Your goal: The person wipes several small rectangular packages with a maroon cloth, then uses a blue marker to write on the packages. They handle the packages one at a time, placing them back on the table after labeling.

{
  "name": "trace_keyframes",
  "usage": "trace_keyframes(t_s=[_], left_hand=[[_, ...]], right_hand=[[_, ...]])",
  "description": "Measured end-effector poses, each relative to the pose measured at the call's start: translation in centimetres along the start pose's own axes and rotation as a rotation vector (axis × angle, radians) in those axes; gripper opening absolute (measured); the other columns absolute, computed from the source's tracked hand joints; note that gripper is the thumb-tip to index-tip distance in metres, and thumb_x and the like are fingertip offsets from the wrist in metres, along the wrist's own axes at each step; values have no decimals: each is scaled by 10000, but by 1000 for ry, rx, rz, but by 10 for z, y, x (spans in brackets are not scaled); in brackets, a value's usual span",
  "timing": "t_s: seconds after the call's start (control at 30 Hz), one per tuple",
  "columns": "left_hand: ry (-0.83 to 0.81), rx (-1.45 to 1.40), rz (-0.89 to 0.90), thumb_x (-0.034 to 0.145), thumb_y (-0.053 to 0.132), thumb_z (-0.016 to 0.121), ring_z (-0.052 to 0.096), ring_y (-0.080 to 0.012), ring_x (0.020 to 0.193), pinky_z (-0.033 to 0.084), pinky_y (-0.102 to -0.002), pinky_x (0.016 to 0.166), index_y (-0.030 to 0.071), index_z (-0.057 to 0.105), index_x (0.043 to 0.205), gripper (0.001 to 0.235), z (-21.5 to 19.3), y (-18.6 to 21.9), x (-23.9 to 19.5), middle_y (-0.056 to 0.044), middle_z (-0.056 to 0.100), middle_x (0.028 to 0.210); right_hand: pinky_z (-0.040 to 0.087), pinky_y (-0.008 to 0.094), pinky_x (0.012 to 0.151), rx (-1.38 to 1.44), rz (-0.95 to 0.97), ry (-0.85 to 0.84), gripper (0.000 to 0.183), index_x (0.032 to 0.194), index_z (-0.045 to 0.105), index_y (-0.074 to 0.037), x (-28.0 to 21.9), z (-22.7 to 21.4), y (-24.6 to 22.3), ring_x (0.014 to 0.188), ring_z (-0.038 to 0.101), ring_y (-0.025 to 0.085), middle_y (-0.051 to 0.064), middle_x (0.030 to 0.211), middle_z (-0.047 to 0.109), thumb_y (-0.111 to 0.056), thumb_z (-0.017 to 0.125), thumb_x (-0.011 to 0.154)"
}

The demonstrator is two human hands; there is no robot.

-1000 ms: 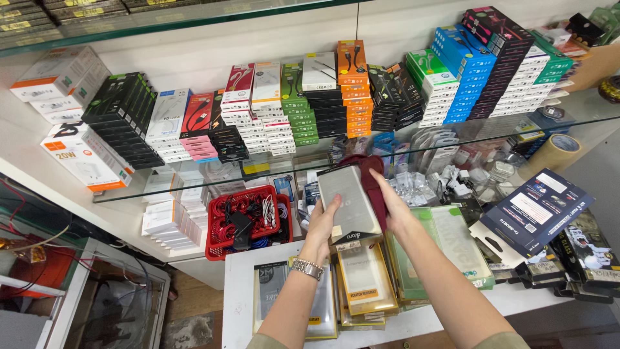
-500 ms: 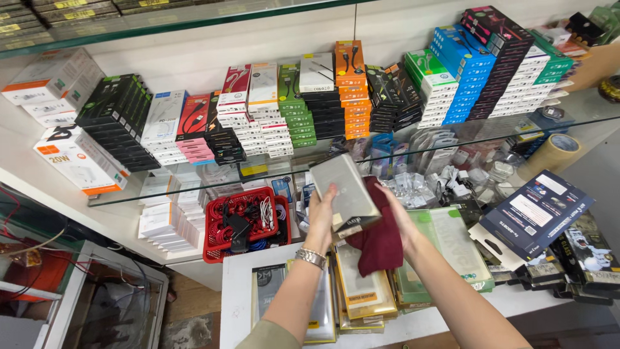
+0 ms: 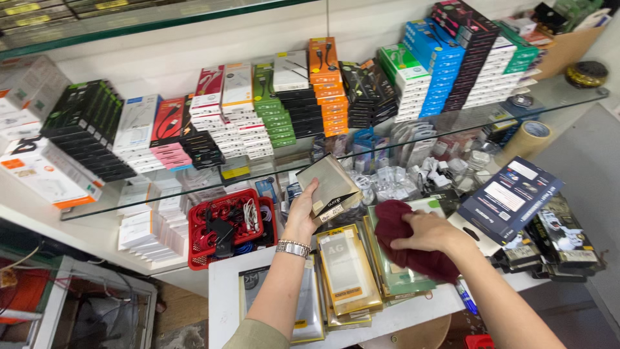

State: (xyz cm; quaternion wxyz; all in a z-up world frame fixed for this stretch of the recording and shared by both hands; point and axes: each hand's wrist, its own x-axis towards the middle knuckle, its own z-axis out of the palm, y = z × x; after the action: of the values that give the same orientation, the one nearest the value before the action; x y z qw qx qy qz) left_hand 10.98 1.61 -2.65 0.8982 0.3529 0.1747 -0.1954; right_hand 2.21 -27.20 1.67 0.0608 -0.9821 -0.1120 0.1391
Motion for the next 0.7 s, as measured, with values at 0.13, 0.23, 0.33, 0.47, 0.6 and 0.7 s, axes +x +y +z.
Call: trace_keyframes(t_s=[0.13, 0.23, 0.33, 0.47, 0.6, 0.7], left_hand=[[-25, 103, -6, 950, 316, 683, 741, -255, 923, 641, -412, 759, 3, 628, 1258, 443, 14, -10, 5, -150, 718, 1143], [-18, 189, 17, 933, 307, 700, 730, -250, 963, 628, -399, 793, 12, 622, 1254, 443, 30, -26, 10, -144, 711, 1165], [-51, 274, 29, 927, 300, 693, 723, -232, 1017, 612, -381, 843, 26, 627, 1260, 435, 45, -43, 14, -121, 719, 1193], [-122, 256, -68, 951, 330, 643, 710, -235, 1034, 599, -387, 860, 28, 633, 1266, 436, 62, -58, 17, -115, 715, 1205], [-169, 244, -151, 955, 354, 573, 718, -256, 989, 607, -423, 825, 34, 617, 1242, 432, 72, -62, 24, -133, 712, 1162], [-216, 260, -145, 969, 322, 585, 717, -272, 981, 609, -433, 833, 17, 603, 1245, 412, 76, -64, 27, -142, 708, 1148]], right_hand=[[562, 418, 916, 422, 148, 247, 669, 1194, 715, -33, 15, 6, 12, 1066, 706, 343, 180, 1178, 734, -630, 597, 917], [575, 378, 791, 1255, 238, 204, 662, 1267, 677, 4, 30, -8, 9, 949, 720, 244, 120, 1098, 744, -570, 556, 960], [548, 375, 737, 1611, 226, 59, 624, 1339, 622, -15, 37, -16, -2, 878, 660, 204, 101, 1082, 679, -516, 602, 967], [605, 368, 777, 1695, 236, 127, 582, 1313, 596, 15, 30, -14, -4, 928, 730, 195, 129, 1122, 730, -409, 653, 919], [620, 343, 772, 1795, 251, 217, 569, 1304, 597, 54, 19, -9, 11, 924, 731, 187, 127, 1104, 724, -360, 680, 922], [627, 343, 743, 1863, 263, 244, 530, 1275, 613, 67, 12, -8, 20, 876, 733, 180, 118, 1071, 730, -330, 678, 931]])
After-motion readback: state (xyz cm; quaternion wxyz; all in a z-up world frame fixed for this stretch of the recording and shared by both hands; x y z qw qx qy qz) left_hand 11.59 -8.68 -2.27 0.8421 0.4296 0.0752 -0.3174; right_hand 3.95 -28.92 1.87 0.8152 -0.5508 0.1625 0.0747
